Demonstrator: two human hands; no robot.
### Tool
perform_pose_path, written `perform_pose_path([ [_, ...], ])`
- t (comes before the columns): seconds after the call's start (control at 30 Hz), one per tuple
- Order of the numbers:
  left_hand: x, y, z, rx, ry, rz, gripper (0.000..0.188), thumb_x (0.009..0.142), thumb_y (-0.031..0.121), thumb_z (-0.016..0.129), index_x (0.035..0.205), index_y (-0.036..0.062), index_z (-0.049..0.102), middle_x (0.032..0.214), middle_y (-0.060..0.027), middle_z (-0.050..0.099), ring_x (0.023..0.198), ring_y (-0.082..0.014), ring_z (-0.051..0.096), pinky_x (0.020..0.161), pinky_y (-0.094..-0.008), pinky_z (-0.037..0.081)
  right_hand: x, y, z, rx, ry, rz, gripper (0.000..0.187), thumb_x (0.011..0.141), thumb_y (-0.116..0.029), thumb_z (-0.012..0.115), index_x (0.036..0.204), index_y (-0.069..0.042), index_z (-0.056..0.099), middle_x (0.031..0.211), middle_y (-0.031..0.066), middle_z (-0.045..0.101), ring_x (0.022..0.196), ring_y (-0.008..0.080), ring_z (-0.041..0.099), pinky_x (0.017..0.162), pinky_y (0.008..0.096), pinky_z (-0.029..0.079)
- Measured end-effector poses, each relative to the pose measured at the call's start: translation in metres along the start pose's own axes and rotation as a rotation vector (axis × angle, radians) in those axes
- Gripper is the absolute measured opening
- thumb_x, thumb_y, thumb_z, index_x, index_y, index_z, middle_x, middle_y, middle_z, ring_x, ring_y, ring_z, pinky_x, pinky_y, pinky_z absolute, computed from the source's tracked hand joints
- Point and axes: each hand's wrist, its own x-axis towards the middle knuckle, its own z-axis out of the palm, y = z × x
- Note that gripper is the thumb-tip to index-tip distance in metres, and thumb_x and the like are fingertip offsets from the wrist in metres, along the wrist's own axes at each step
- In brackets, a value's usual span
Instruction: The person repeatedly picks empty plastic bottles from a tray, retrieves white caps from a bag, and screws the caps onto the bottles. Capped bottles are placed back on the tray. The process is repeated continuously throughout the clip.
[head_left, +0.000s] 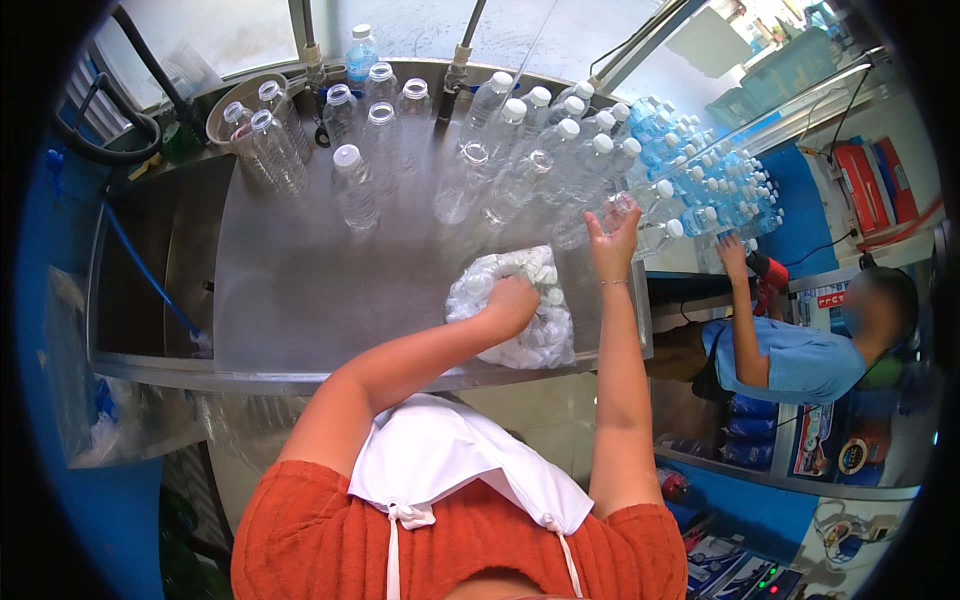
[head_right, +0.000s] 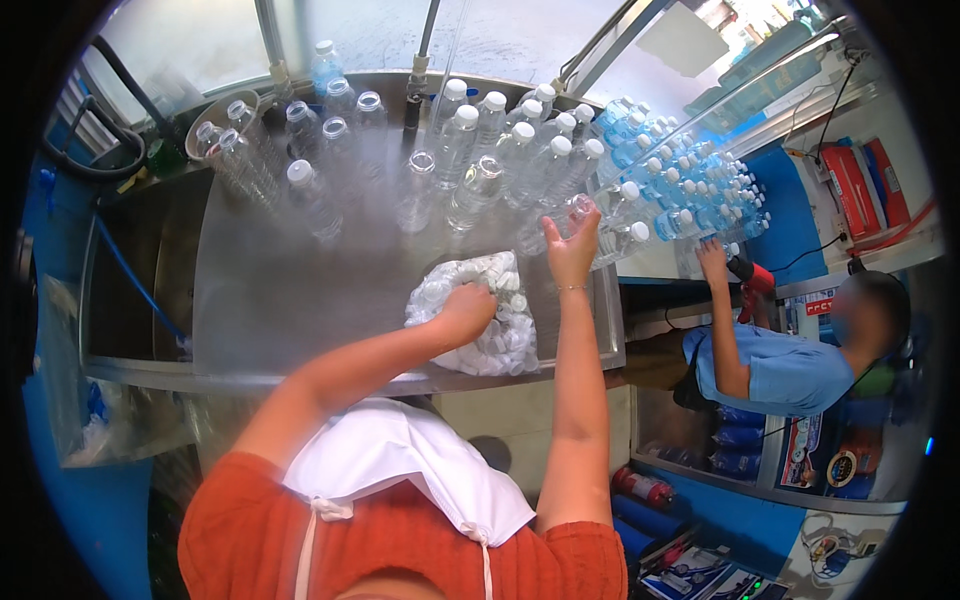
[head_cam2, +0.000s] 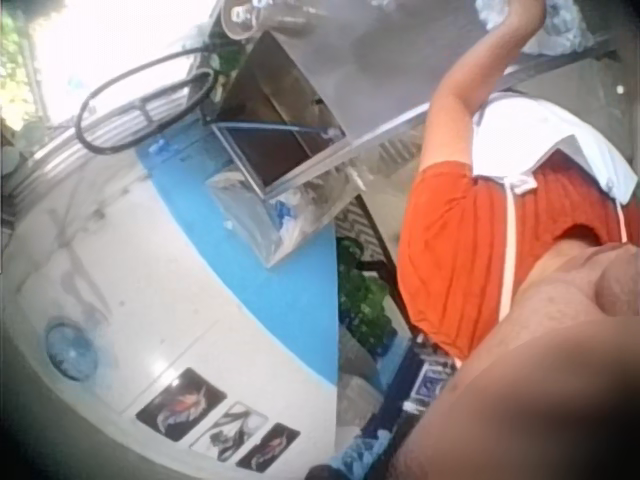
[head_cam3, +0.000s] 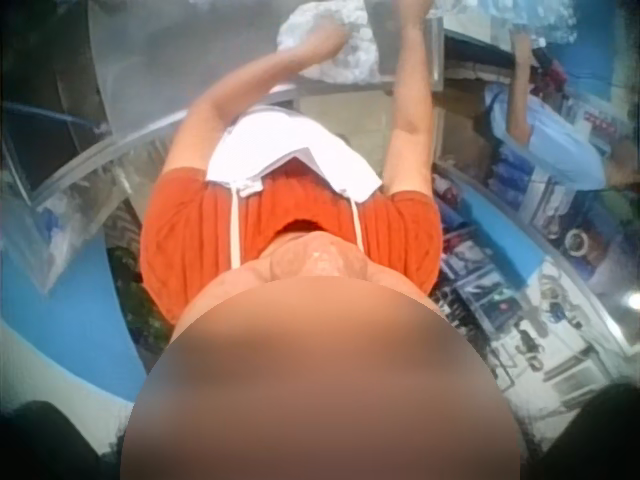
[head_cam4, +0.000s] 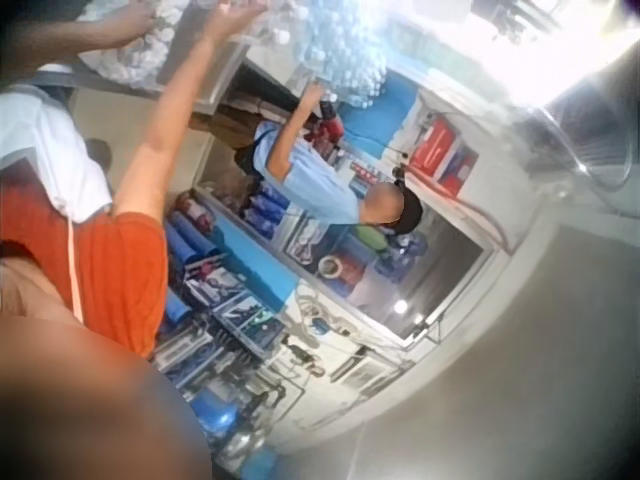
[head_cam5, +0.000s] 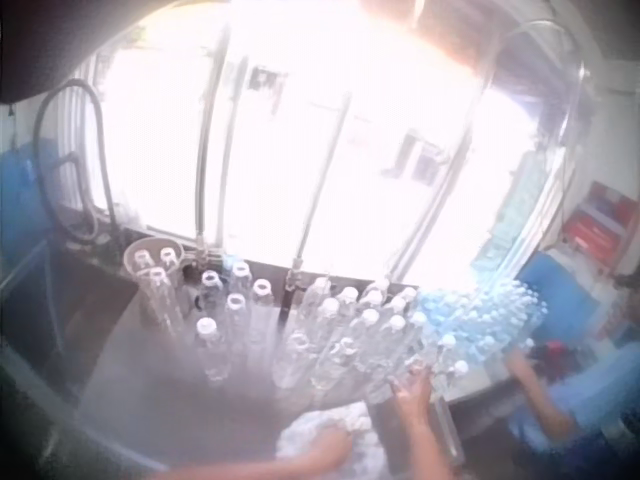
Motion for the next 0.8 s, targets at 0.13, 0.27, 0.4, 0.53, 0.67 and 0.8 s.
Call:
perform_pose_path([
  [0.13, 0.002, -0.003, -0.011, -0.073, -0.081, -0.009, 0.012, 0.069, 0.0, 0.063, 0.08, 0.0029, 0.069, 0.087, -0.0165, 0.065, 0.081, -0.0345, 0.065, 0.072, -0.0418, 0.053, 0.012, -0.013, -0.009, 0.02, -0.05, 0.083, 0.062, 0.073, -0.015, 0.082, 0.123, -0.003, 0.047, 0.115, 0.016, 0.059, 0.099, 0.0251, 0.062, 0.085, 0.0349, 0.051],
  [0.27, -0.006, -0.004, -0.034, -0.144, 0.29, 0.041, 0.009, 0.073, 0.003, 0.063, 0.081, 0.0017, 0.065, 0.083, -0.0171, 0.065, 0.078, -0.0348, 0.065, 0.07, -0.0423, 0.052, 0.032, -0.034, -0.034, -0.161, -0.215, 0.153, 0.056, 0.074, -0.018, 0.083, 0.118, -0.004, 0.053, 0.109, 0.0113, 0.064, 0.096, 0.021, 0.063, 0.085, 0.0337, 0.051],
  [0.4, 0.005, -0.005, -0.061, -0.638, 0.546, -0.049, 0.007, 0.08, 0.007, 0.059, 0.085, 0.0025, 0.061, 0.079, -0.015, 0.063, 0.071, -0.0293, 0.065, 0.064, -0.0401, 0.051, 0.043, -0.044, -0.042, -0.039, -0.244, 0.099, 0.055, 0.076, -0.018, 0.082, 0.12, -0.004, 0.053, 0.114, 0.0084, 0.062, 0.101, 0.0174, 0.061, 0.089, 0.0311, 0.05],
  [0.53, 0.026, -0.02, -0.073, -1.071, 0.227, -0.408, 0.011, 0.085, 0.01, 0.053, 0.089, 0.0024, 0.061, 0.078, -0.0107, 0.062, 0.064, -0.0199, 0.063, 0.06, -0.0353, 0.049, 0.046, -0.043, -0.041, -0.035, -0.174, 0.053, 0.056, 0.076, -0.017, 0.082, 0.121, -0.004, 0.052, 0.11, 0.0073, 0.063, 0.096, 0.0158, 0.062, 0.084, 0.0302, 0.051],
  [0.67, 0.054, -0.035, -0.053, -1.054, 0.163, -0.443, 0.015, 0.087, 0.01, 0.052, 0.095, 0.0013, 0.062, 0.084, -0.01, 0.064, 0.062, -0.0153, 0.06, 0.057, -0.0315, 0.048, 0.049, -0.038, -0.048, -0.109, -0.244, 0.154, 0.06, 0.075, -0.034, 0.082, 0.12, -0.004, 0.054, 0.096, 0.0089, 0.069, 0.084, 0.0198, 0.066, 0.076, 0.0321, 0.052],
  [0.8, 0.093, -0.038, -0.016, -1.147, 0.13, -0.56, 0.018, 0.088, 0.009, 0.054, 0.102, 0.0024, 0.064, 0.085, -0.0106, 0.064, 0.06, -0.0137, 0.057, 0.052, -0.0283, 0.045, 0.046, -0.023, -0.052, 0.112, -0.377, 0.531, 0.058, 0.083, -0.043, 0.071, 0.118, -0.001, 0.054, 0.092, 0.0107, 0.068, 0.077, 0.018, 0.065, 0.067, 0.0307, 0.052],
])
